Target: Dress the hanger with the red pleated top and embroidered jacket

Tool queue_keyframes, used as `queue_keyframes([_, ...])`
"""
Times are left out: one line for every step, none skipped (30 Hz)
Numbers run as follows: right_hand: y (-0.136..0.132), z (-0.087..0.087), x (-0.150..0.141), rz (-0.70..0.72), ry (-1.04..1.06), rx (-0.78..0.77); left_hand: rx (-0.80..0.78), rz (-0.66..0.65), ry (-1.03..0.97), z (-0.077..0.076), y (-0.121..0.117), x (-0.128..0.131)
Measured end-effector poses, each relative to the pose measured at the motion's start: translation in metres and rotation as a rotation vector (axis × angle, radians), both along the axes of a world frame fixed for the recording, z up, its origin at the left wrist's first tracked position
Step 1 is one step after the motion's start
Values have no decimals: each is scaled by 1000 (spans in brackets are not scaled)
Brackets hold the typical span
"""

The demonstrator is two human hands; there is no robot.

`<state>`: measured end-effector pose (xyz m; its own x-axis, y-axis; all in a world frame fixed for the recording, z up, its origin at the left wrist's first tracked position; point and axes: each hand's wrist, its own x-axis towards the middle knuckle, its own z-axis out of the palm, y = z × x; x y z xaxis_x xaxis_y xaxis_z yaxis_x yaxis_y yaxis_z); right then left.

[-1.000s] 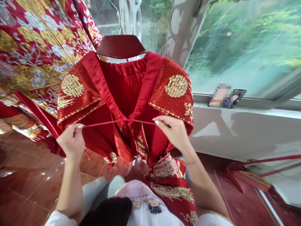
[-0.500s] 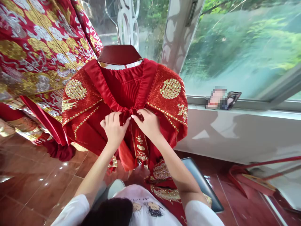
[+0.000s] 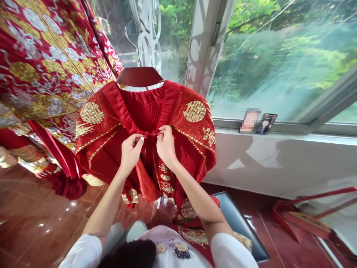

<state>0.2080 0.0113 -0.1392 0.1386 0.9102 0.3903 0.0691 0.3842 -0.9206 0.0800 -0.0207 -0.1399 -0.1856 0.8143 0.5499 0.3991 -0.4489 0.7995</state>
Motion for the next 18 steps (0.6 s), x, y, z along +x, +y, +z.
queue_keyframes([-2, 2, -3, -25, 29, 35, 40, 50, 22, 3, -2, 2])
queue_keyframes([-5, 6, -5, -38, 41, 68, 76, 78, 30, 7, -5, 3])
queue_keyframes([-9, 10, -5, -41, 35, 94, 110, 84, 26, 12, -9, 3])
queue_keyframes([-15, 16, -2, -46, 8, 118, 145, 70, 10, 17, -12, 2])
queue_keyframes([-20, 22, 3, -60, -43, 151, 176, 46, -10, 23, -16, -2])
queue_keyframes([-24, 29, 11, -84, -114, 195, 207, 25, -32, 30, -19, -7])
queue_keyframes([-26, 36, 21, -112, -196, 247, 239, 19, -49, 37, -21, -13])
queue_keyframes([-26, 44, 32, -143, -275, 301, 274, 31, -58, 45, -22, -20])
queue_keyframes([-23, 51, 44, -178, -344, 352, 314, 58, -60, 52, -21, -28])
queue_keyframes([-18, 58, 56, -214, -402, 395, 359, 92, -55, 59, -19, -36])
queue_keyframes([-12, 64, 67, -250, -448, 426, 399, 121, -50, 65, -16, -43])
queue_keyframes([-5, 69, 76, -283, -491, 448, 426, 136, -49, 70, -12, -49])
queue_keyframes([1, 74, 83, -308, -534, 460, 435, 130, -51, 75, -9, -54])
queue_keyframes([5, 78, 88, -315, -580, 465, 424, 105, -54, 78, -7, -58])
queue_keyframes([7, 81, 90, -296, -629, 462, 395, 62, -47, 81, -7, -61])
queue_keyframes([8, 82, 91, -250, -674, 449, 345, -3, -11, 83, -9, -64])
queue_keyframes([6, 83, 91, -177, -715, 429, 282, -80, 55, 85, -12, -66])
queue_keyframes([4, 82, 90, -84, -747, 400, 215, -147, 148, 86, -17, -68])
